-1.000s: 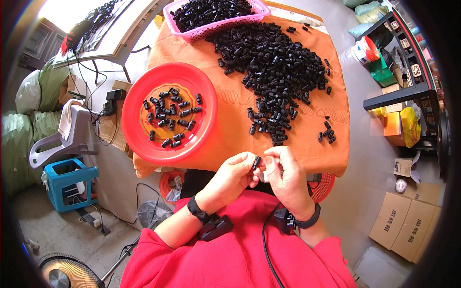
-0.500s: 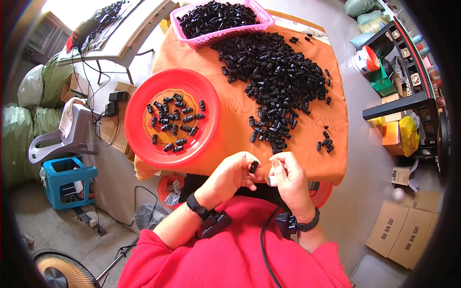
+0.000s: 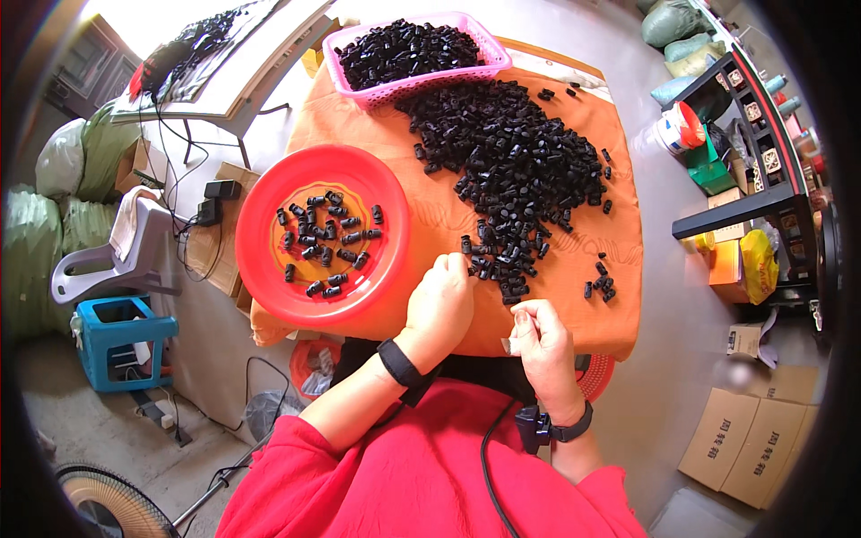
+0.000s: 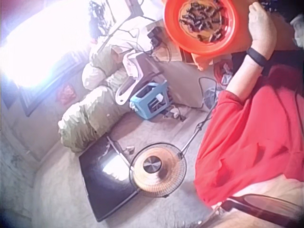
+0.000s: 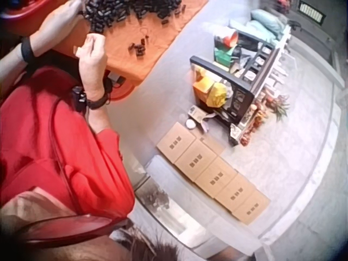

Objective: Assembling small black plastic buckle components by snapping two pieces together.

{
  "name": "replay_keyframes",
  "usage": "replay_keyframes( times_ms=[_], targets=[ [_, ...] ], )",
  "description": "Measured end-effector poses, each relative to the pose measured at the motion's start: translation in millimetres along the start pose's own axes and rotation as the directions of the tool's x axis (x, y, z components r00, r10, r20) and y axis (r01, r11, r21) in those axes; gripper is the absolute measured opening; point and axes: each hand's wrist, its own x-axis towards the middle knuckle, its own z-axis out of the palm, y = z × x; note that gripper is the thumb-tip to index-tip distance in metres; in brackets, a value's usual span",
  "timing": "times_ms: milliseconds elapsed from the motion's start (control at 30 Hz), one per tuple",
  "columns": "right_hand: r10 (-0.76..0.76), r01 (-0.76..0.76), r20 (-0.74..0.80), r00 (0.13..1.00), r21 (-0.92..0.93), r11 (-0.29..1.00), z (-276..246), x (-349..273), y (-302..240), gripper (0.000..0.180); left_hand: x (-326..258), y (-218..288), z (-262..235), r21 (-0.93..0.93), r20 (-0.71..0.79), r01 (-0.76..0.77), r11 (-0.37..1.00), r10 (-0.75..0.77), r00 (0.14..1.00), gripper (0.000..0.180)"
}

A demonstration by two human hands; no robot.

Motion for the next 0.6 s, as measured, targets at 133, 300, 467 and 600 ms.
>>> replay_keyframes(
  times_ms=[133, 300, 467, 600],
  targets=[
    [-0.005, 0.006, 0.026, 1.0, -0.031, 1.0, -4, -1, -3, 0.011, -7, -7, -10, -0.23, 0.127, 0.014, 0.973, 0.016, 0.992, 0.023],
    [-0.137, 0.14, 0.064, 0.989, -0.044, 0.989, 5, 1, -13, 0.021, -11, 8, -50, -0.624, 0.75, 0.732, 0.273, -0.055, 0.659, 0.019],
    [-0.223, 0.244, 0.145, 0.964, -0.149, 0.958, 1, 0, -19, 0.02, -16, -1, -50, -0.643, 0.762, 0.748, 0.168, 0.043, 0.646, 0.021],
    [-0.142, 0.159, 0.142, 0.98, -0.121, 0.98, -1, -5, -23, 0.016, -21, -5, -48, -0.602, 0.797, 0.797, 0.041, 0.099, 0.596, 0.025]
  ],
)
